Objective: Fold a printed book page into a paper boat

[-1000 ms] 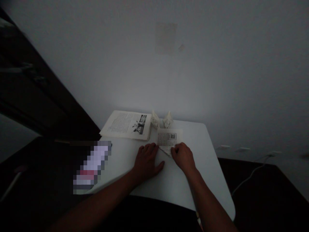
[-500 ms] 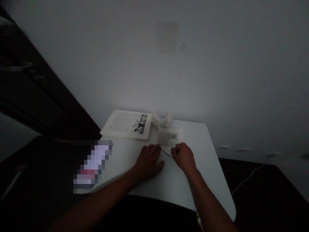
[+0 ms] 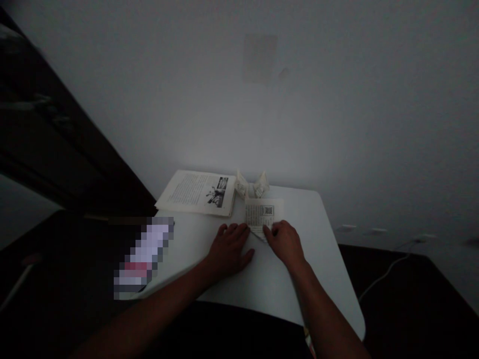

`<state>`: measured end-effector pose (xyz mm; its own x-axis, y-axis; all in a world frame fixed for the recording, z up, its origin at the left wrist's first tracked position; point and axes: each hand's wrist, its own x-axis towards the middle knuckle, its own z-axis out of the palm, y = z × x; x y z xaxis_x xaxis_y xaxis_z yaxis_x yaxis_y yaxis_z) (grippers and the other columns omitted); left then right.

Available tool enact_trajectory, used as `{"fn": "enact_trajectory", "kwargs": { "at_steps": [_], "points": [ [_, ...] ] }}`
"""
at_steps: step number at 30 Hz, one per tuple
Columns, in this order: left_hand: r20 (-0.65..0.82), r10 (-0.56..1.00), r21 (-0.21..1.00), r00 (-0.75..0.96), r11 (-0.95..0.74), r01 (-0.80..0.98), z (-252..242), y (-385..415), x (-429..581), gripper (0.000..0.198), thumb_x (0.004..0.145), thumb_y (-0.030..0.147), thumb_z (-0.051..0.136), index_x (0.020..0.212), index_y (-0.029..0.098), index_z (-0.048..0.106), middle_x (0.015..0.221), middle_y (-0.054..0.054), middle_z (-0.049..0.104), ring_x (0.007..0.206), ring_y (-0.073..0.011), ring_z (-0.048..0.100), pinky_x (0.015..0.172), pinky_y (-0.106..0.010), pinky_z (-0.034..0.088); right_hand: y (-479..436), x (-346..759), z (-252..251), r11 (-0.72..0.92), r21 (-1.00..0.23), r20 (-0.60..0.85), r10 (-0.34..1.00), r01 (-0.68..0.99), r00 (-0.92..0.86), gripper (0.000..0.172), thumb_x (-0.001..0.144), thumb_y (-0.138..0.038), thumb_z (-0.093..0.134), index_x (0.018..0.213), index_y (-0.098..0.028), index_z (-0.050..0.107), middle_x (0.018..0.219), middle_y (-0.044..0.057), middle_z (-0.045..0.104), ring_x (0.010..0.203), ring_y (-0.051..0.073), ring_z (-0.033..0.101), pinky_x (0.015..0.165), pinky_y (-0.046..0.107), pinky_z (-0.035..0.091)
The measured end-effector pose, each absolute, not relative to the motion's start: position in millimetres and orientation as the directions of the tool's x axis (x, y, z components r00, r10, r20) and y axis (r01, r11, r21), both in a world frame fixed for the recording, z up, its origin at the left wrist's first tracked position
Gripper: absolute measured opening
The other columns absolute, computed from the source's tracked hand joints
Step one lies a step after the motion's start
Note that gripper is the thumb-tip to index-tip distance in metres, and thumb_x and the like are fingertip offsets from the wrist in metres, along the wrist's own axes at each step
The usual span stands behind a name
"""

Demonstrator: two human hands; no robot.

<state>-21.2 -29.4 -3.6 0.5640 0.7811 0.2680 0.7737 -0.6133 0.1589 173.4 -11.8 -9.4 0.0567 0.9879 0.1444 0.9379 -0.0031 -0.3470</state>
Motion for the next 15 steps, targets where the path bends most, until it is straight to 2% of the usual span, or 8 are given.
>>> {"fn": "enact_trajectory", "kwargs": {
  "at_steps": [8,15],
  "points": [
    [0.278,0.789,0.176,0.548,-0.603,0.778,-3.7,-29.2,-21.6,0.049,0.08,0.046,0.047,0.12,0.017,0.048,0.125,-0.01,0.051,0.11,-0.0273,0.043,0.095,-0.046,0.029,-7.8,167.1,-0.6,-0.058,-0.287,0.089,0.992,0.956,0.087,0.042,0.079,-0.05,0.047,0.054,-0.019,0.056,0.062,0.006,0.063,0.058,0.016,0.056,0.056,0.026,0.035],
    [0.287,0.781,0.199,0.555,-0.615,0.763,-4.9,-27.8,-24.2,0.046,0.081,0.046,0.047,0.12,0.023,0.049,0.125,-0.008,0.051,0.11,-0.0279,0.043,0.094,-0.049,0.027,-6.4,170.0,-2.8,-0.054,-0.301,0.087,0.993,0.952,0.084,0.039,0.08,-0.048,0.048,0.054,-0.02,0.056,0.061,0.005,0.064,0.06,0.017,0.058,0.056,0.026,0.035]
  ]
}}
